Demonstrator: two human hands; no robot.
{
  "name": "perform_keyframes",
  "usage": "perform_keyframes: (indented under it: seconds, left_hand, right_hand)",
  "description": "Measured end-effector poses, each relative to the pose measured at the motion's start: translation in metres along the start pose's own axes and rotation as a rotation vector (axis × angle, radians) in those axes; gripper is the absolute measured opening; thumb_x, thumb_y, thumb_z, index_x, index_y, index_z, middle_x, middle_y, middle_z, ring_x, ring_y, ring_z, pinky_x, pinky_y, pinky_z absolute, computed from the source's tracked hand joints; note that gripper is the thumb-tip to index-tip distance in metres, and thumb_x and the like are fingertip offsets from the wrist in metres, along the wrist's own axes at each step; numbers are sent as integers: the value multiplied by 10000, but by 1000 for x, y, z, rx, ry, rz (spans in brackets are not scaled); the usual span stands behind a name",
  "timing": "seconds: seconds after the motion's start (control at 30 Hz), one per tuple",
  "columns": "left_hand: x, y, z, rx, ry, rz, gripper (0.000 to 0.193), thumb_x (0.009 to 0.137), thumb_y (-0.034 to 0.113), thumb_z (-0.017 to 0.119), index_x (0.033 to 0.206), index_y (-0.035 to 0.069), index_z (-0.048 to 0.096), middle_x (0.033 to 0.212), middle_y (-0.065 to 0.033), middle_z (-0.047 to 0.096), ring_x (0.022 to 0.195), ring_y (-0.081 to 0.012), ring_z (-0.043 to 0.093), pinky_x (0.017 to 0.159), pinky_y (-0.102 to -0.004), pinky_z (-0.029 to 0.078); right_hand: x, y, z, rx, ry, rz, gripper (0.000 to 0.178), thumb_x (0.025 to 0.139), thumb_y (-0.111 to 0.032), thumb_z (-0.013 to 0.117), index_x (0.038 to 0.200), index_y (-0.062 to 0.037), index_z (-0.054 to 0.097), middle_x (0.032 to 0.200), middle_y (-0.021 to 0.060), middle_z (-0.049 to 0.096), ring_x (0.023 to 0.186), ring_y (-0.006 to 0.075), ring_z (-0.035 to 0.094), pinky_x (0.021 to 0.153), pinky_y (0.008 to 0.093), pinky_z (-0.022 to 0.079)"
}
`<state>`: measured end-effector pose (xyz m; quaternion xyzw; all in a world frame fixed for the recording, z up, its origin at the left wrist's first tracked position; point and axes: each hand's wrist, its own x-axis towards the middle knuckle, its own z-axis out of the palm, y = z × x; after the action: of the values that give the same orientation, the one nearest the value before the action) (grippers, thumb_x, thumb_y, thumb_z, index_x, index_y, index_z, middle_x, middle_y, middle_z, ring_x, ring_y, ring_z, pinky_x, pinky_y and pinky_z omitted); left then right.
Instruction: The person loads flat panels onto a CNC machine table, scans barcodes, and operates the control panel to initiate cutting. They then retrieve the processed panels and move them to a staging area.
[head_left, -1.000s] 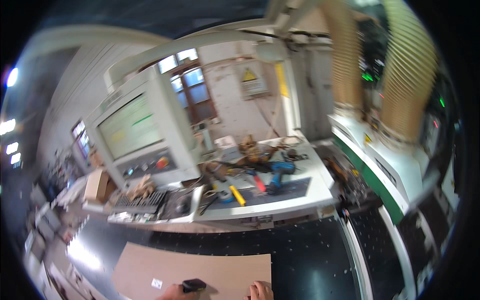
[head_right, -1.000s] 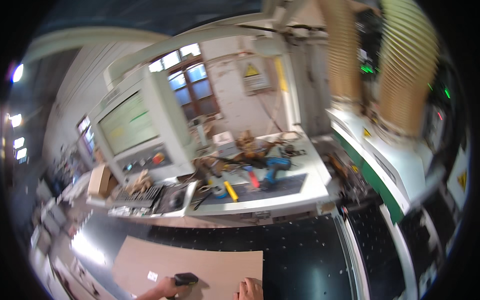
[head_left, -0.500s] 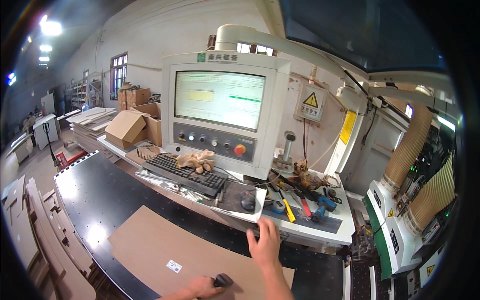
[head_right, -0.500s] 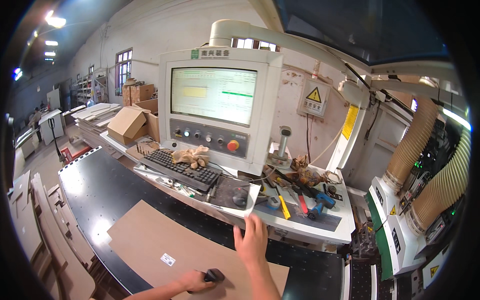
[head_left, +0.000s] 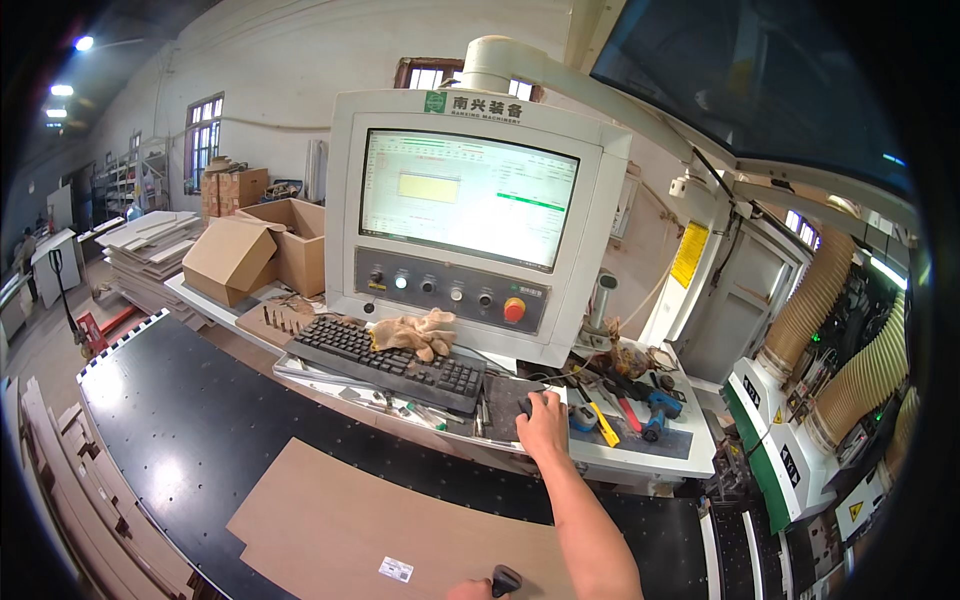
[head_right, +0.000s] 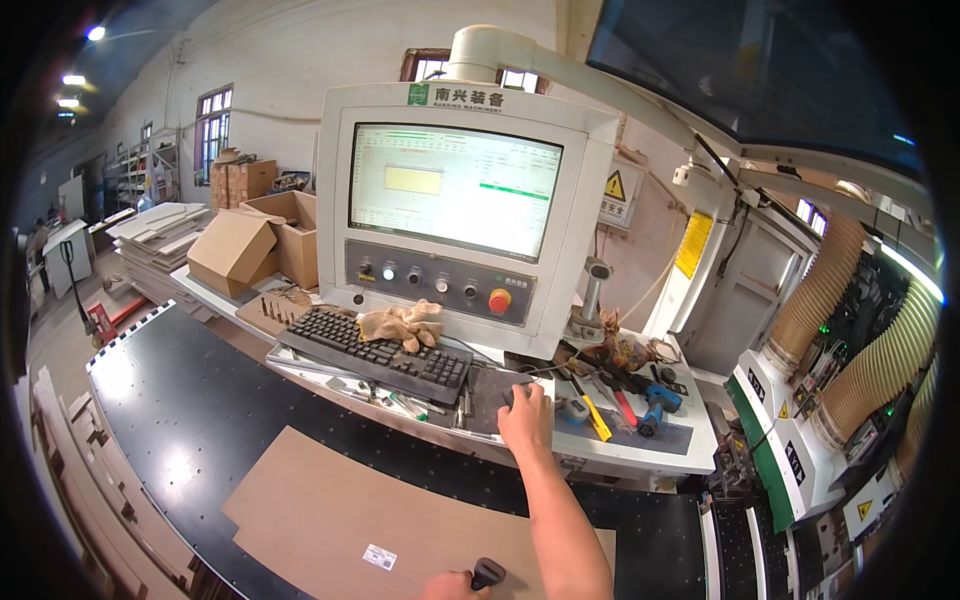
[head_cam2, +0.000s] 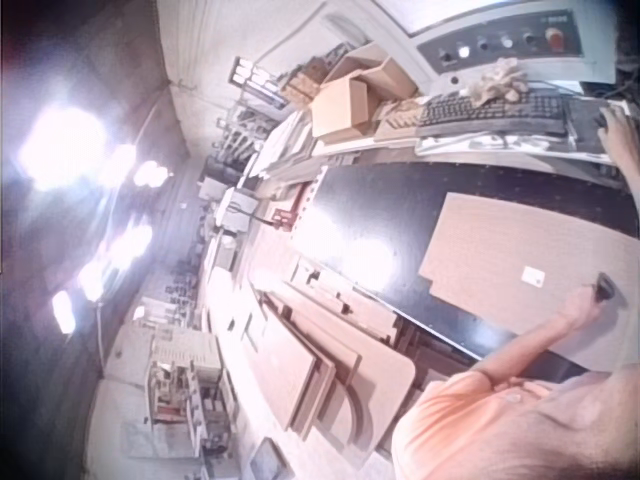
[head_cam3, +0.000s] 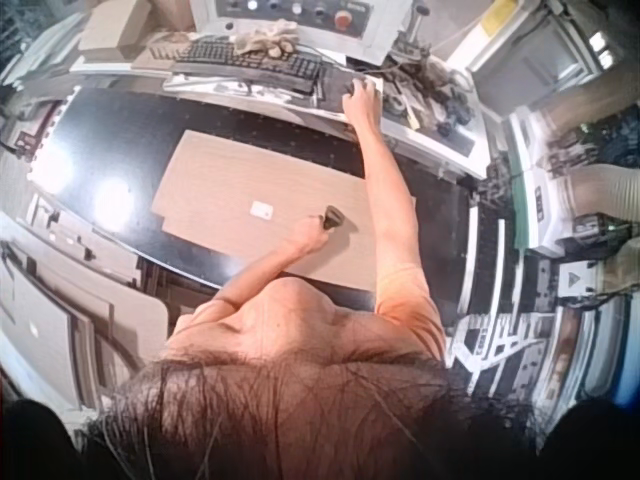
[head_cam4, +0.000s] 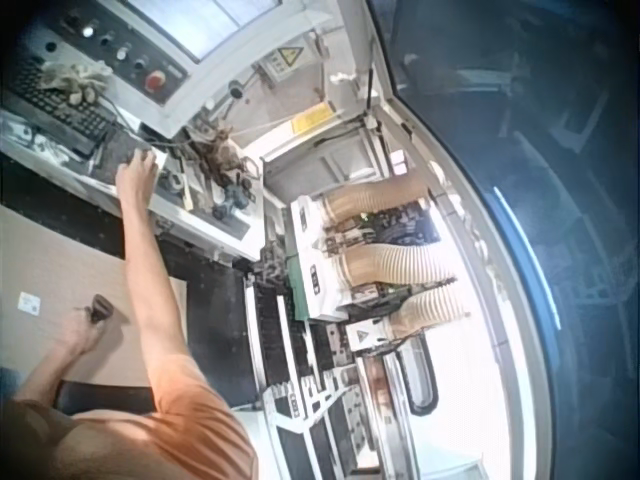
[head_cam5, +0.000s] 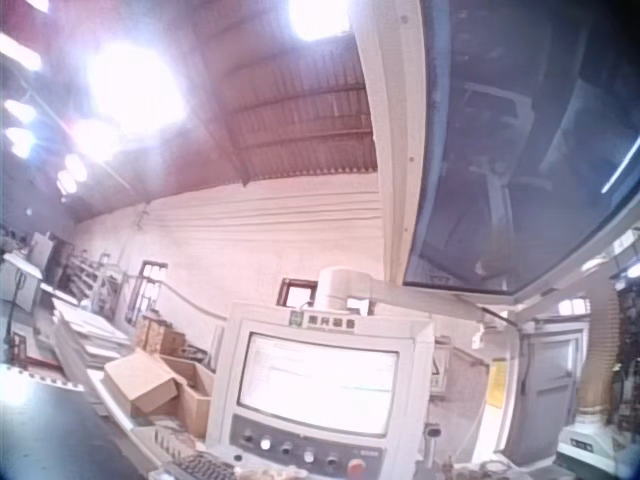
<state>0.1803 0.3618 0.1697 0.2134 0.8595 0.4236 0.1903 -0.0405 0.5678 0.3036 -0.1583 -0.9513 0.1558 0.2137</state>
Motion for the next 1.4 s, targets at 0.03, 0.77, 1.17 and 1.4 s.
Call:
perform_keyframes:
  seconds: [0.03, 0.77, 1.17, 1.4]
  left_hand:
    - [0, 0, 0, 18, 4, 6, 314, 896, 293, 603, 929, 7, 728, 885, -283, 710, 831, -443, 708, 711, -544, 562]
    - [0, -3, 4, -31, 82, 56, 265, 884, 229, 588, 860, 1, 721, 794, -288, 692, 751, -452, 703, 636, -546, 553]
    - [4, -13, 14, 5, 96, 65, 311, 875, 327, 647, 871, 23, 708, 783, -262, 698, 743, -446, 700, 635, -545, 553]
    - [3, -9, 9, 18, 69, 38, 326, 881, 337, 657, 870, 18, 719, 801, -267, 701, 765, -449, 704, 648, -547, 556]
  right_hand:
    - [-1, -1, 0, 6, 0, -3, 462, 897, -199, 659, 1341, -76, 614, 1450, 171, 458, 1283, 364, 487, 1081, 441, 436]
    - [-3, -1, 7, 80, 93, -57, 388, 890, -175, 682, 1264, -74, 679, 1396, 175, 515, 1271, 367, 513, 1073, 431, 445]
    - [-2, 2, 11, 72, 82, -65, 382, 903, -177, 673, 1270, -72, 675, 1390, 172, 510, 1262, 371, 503, 1066, 446, 447]
    - [-3, -1, 6, 74, 58, -50, 392, 910, -179, 665, 1288, -77, 665, 1389, 167, 507, 1273, 357, 501, 1073, 435, 445]
